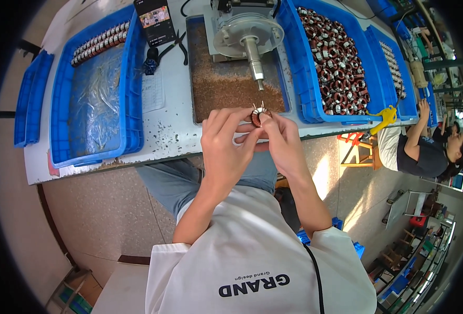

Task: Assembling and inspecting copper-wound motor stators by applying tape to leads and organizing them at a workbench.

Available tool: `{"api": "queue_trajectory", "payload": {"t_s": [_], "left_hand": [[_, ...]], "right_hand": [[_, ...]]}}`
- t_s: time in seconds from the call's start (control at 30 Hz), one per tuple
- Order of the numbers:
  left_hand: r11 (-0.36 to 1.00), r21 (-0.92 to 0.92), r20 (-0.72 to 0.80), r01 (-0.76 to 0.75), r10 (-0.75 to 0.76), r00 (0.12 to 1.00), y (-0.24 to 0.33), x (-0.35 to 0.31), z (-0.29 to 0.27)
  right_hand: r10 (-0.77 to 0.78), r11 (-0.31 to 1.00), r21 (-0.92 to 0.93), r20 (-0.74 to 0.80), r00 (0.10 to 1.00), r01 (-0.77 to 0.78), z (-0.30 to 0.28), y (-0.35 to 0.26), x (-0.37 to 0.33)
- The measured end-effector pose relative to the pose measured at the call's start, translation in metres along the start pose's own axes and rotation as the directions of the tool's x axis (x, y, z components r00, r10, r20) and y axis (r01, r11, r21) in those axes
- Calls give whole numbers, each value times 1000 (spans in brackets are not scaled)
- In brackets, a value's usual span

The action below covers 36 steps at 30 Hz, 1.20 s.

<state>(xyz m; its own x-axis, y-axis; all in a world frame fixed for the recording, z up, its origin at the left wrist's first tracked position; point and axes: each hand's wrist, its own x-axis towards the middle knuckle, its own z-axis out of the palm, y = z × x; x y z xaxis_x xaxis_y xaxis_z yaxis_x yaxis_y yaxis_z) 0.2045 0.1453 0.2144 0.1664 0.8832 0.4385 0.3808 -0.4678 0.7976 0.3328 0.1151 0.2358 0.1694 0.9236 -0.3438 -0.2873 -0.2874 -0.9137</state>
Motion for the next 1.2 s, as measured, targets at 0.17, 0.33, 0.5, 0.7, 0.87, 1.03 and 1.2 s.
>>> {"api": "queue_trajectory", "payload": {"t_s": [0.17,0.33,0.5,0.7,0.87,1.03,1.2], "left_hand": [[984,-152,118,89,-71,990,3,-10,-21],[922,-327,218,208,-140,966,19,-16,-30],[871,-412,226,267,-186,956,21,-22,-34],[679,-605,236,415,-346,908,35,-19,-42],[611,-642,255,462,-398,881,44,-15,-48],[619,-662,232,422,-366,901,40,-21,-46],[587,-659,290,471,-379,879,36,-20,-50]], "right_hand": [[-259,923,-304,-41,965,235,-2,4,-16],[-610,515,-710,89,788,480,-6,14,-26],[-693,359,-779,147,706,515,3,9,-39],[-765,347,-728,145,627,591,12,3,-48],[-757,392,-699,125,642,599,17,0,-54],[-759,405,-680,124,640,612,17,2,-56],[-773,427,-634,115,624,645,18,4,-54]]}}
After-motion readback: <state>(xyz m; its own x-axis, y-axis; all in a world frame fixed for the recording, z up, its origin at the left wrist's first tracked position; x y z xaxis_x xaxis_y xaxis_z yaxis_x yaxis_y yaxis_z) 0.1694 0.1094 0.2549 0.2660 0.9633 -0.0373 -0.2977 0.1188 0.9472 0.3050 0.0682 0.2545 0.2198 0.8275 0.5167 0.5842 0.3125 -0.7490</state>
